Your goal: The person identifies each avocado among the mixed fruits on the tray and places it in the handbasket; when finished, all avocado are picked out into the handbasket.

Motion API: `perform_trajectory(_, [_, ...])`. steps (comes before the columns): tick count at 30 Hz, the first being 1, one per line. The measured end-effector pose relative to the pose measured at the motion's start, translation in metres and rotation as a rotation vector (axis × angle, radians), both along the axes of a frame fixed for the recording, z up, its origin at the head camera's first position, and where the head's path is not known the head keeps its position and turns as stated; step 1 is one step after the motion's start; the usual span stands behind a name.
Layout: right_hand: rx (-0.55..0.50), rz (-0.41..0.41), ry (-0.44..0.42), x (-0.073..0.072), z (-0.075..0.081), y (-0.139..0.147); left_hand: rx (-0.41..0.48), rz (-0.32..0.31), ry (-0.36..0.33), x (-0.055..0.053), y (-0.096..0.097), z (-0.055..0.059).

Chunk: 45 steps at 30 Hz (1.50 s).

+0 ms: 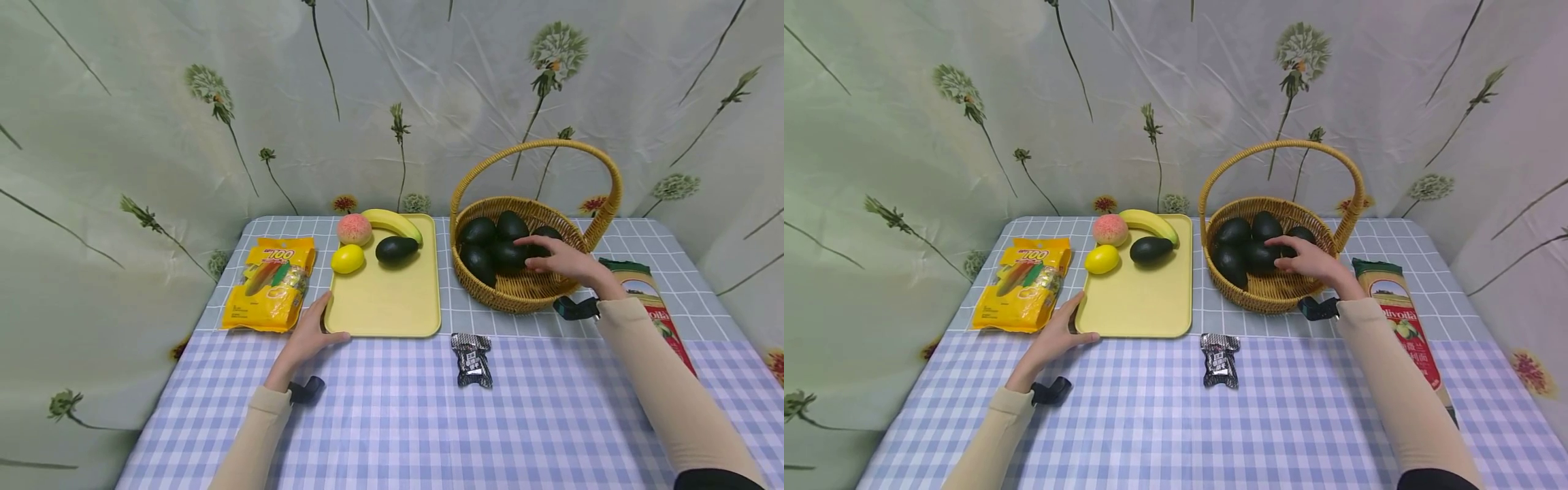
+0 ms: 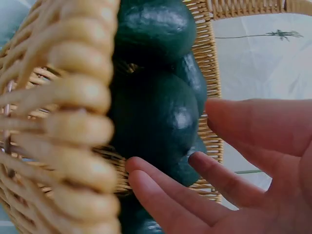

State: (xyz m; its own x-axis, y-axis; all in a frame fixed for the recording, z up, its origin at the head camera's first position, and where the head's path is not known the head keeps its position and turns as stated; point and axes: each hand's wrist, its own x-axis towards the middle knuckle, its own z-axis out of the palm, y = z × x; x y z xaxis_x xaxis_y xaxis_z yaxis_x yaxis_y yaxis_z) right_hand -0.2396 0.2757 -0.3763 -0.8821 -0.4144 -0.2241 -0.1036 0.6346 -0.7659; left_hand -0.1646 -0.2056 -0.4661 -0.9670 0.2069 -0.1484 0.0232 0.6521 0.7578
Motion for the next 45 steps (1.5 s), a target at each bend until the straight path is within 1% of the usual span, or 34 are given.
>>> perform_trajectory(4, [-0.038, -0.001, 0.037, 0.007, 0.008, -0.004, -0.002, 0.004, -0.003, 0.000, 0.000, 0.000])
perform_trajectory(6, [-0.067, 0.028, 0.067, 0.010, 0.011, -0.010, -0.005, 0.006, -0.005, 0.000, 0.000, 0.000])
perform_trajectory(9, [-0.146, 0.085, 0.085, 0.014, 0.016, -0.027, -0.007, 0.006, -0.006, 0.000, 0.000, 0.000])
perform_trajectory(13, [-0.231, 0.164, 0.068, 0.017, 0.020, -0.061, -0.007, 0.002, -0.003, 0.001, 0.000, 0.000])
perform_trajectory(16, [-0.247, 0.229, 0.091, 0.015, 0.020, -0.090, -0.003, -0.001, 0.005, 0.001, 0.000, 0.000])
perform_trajectory(19, [-0.259, 0.264, 0.106, 0.009, 0.016, -0.120, -0.001, -0.004, 0.012, 0.001, -0.001, 0.000])
perform_trajectory(21, [-0.255, 0.262, 0.118, 0.002, 0.012, -0.138, -0.001, -0.004, 0.011, 0.001, -0.001, 0.000])
perform_trajectory(23, [-0.266, 0.247, 0.108, -0.007, 0.005, -0.155, 0.000, -0.002, 0.008, 0.001, -0.001, 0.000])
perform_trajectory(25, [-0.273, 0.228, 0.116, -0.015, -0.002, -0.170, 0.001, 0.000, 0.004, 0.001, -0.001, 0.000])
perform_trajectory(29, [-0.258, 0.174, 0.132, -0.030, -0.015, -0.192, -0.005, 0.002, 0.002, 0.001, 0.000, 0.000])
perform_trajectory(31, [-0.221, 0.141, 0.143, -0.037, -0.021, -0.200, -0.006, 0.002, 0.004, 0.001, 0.000, 0.000])
perform_trajectory(35, [-0.112, 0.070, 0.152, -0.047, -0.030, -0.212, -0.003, 0.002, 0.019, 0.000, 0.000, 0.000])
perform_trajectory(38, [-0.058, 0.031, 0.132, -0.050, -0.035, -0.219, -0.004, -0.005, 0.028, 0.000, -0.001, 0.000])
perform_trajectory(40, [-0.026, 0.014, 0.134, -0.052, -0.037, -0.222, -0.005, -0.004, 0.025, 0.000, -0.001, 0.000])
perform_trajectory(45, [-0.009, -0.061, 0.156, -0.050, -0.042, -0.228, -0.002, -0.003, 0.022, 0.000, -0.001, 0.000])
